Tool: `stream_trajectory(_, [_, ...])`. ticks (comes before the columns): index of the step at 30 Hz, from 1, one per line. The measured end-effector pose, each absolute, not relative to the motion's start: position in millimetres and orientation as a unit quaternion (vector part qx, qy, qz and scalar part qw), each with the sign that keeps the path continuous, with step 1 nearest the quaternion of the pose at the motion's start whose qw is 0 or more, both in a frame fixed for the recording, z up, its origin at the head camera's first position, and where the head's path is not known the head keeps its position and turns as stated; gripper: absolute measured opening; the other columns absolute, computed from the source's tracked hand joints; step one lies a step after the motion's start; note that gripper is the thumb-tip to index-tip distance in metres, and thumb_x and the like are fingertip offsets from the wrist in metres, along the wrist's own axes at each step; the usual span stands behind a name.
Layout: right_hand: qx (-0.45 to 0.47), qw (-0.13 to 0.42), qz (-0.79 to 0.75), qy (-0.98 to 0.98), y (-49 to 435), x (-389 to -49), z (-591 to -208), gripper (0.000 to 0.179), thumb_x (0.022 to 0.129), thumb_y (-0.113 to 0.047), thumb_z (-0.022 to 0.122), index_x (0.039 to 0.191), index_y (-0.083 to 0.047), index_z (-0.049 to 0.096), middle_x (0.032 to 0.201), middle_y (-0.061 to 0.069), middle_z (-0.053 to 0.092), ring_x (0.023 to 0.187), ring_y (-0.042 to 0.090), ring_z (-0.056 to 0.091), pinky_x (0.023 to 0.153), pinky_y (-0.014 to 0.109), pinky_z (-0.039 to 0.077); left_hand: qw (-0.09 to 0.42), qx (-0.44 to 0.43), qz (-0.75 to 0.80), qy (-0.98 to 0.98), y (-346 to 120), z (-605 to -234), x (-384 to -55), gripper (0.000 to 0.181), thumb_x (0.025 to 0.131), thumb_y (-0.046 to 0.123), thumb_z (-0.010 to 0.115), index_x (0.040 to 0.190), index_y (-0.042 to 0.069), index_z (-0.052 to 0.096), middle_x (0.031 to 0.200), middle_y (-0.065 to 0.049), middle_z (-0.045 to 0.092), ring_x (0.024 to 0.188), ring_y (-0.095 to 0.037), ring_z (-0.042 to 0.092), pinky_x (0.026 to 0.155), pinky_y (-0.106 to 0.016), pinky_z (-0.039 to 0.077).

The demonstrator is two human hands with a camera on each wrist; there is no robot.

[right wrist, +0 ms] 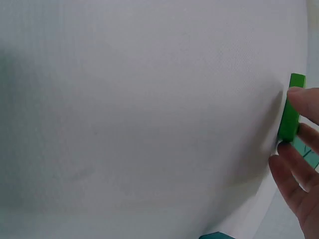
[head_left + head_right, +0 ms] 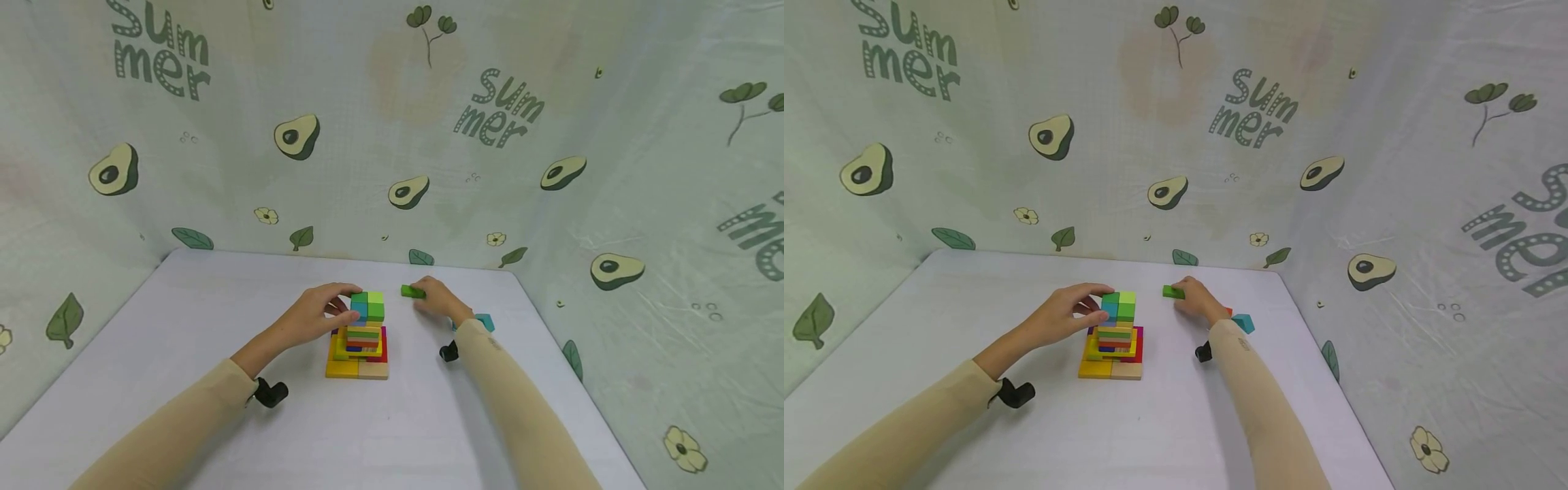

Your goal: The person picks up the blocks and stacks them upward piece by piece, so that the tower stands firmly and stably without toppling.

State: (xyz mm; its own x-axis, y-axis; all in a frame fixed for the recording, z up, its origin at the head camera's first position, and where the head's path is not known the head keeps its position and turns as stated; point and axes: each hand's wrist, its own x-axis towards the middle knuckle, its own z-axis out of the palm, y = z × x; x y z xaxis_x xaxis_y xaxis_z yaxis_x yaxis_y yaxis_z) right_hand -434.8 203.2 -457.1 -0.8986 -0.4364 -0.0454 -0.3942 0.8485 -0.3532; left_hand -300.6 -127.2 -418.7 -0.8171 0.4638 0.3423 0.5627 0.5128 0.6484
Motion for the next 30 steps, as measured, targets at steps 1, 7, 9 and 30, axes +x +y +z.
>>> stream_trajectory(1, [-0.218,0.058,-0.171,0.959,203.6,-434.9,-457.9,0.048,0.102,-0.011,0.07,0.148,-0.002,0.061,0.145,0.018,0.058,0.133,0.034,0.057,0.117,0.05,0.046,0.064,-0.298,-0.396,-0.866,-127.2,-418.6,-300.7,0.053,0.1,0.038,0.076,0.146,0.017,0.062,0.133,0.001,0.069,0.101,-0.011,0.067,0.093,-0.029,0.061])
stream_trajectory(7, [-0.206,0.042,-0.198,0.957,204.6,-432.8,-458.8,0.035,0.099,-0.003,0.072,0.134,-0.004,0.072,0.136,0.016,0.065,0.124,0.032,0.061,0.11,0.049,0.052,0.068,-0.305,-0.399,-0.862,-127.6,-417.7,-301.0,0.052,0.1,0.035,0.077,0.145,0.015,0.062,0.132,0.0,0.069,0.1,-0.011,0.068,0.093,-0.03,0.061])
stream_trajectory(9, [-0.202,0.041,-0.209,0.956,205.1,-431.7,-458.9,0.032,0.099,-0.001,0.072,0.131,-0.004,0.075,0.135,0.015,0.068,0.122,0.031,0.063,0.107,0.048,0.054,0.066,-0.304,-0.399,-0.862,-127.4,-417.2,-301.0,0.051,0.1,0.035,0.077,0.145,0.015,0.063,0.132,0.0,0.069,0.1,-0.01,0.068,0.092,-0.028,0.061])
stream_trajectory(30, [-0.34,-0.034,-0.276,0.898,184.5,-364.4,-375.4,0.031,0.1,-0.009,0.075,0.13,-0.009,0.076,0.119,0.006,0.07,0.103,0.021,0.073,0.094,0.036,0.062,0.071,-0.302,-0.401,-0.862,-126.7,-416.8,-301.1,0.052,0.098,0.037,0.079,0.143,0.016,0.064,0.132,-0.002,0.068,0.102,-0.013,0.069,0.094,-0.033,0.062])
